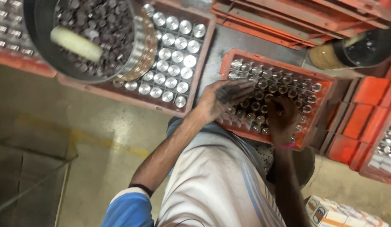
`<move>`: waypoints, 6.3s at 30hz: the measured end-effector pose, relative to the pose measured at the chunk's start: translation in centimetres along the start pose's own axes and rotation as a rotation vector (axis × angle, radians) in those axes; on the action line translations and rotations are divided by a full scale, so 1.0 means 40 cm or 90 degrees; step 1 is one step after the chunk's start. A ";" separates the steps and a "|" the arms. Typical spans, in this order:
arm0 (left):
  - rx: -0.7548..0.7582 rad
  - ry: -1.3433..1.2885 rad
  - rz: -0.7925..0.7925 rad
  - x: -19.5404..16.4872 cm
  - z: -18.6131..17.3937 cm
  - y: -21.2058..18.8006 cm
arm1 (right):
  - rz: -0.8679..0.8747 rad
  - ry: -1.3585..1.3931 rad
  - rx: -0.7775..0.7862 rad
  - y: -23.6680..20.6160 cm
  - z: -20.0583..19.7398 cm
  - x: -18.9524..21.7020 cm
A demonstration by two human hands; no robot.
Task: The person repeatedly scoops small metal caps from a rotating drum and places them into the slots of an orange plastic crate. The person uses both hands to transfer the caps and occasionally adjusts the crate position.
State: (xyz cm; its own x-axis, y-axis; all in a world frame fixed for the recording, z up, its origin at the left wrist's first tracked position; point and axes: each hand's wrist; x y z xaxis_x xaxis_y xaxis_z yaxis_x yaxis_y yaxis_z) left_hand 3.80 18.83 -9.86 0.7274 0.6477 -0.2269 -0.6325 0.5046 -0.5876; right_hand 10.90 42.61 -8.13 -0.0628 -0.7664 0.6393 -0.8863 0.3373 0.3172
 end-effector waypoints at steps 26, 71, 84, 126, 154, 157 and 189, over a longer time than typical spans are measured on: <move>-0.033 -0.035 -0.059 0.135 0.030 0.010 | 0.004 -0.107 -0.191 -0.141 -0.073 -0.287; -0.098 -0.124 -0.011 0.320 0.094 0.108 | -0.019 -0.119 0.054 -0.048 -0.146 -0.448; -0.132 -0.124 0.041 0.280 0.074 0.068 | -0.172 -0.220 0.053 -0.096 -0.206 -0.400; 0.044 -0.015 0.065 -0.067 -0.040 -0.047 | -0.068 0.149 0.067 -0.117 0.199 0.109; 0.046 0.006 -0.042 -0.040 -0.104 0.057 | -0.085 0.129 0.017 0.012 0.170 0.258; 0.015 0.000 -0.070 -0.045 -0.096 0.063 | -0.058 0.137 0.013 -0.002 0.156 0.217; 0.136 -0.059 -0.117 -0.045 -0.115 0.078 | -0.086 0.129 -0.047 -0.002 0.132 0.259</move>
State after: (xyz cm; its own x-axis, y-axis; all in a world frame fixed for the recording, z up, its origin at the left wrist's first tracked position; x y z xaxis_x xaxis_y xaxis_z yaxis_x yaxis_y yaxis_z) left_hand 1.72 16.61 -14.87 0.8142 0.5780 -0.0541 -0.5408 0.7213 -0.4328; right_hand 7.91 31.74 -5.22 0.1541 -0.6850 0.7121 -0.8442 0.2832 0.4551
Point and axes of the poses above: each hand's wrist, its own y-axis towards the middle knuckle, its own z-axis out of the palm, x = y × z, and after that the axes turned 15 degrees about -x, right-handed
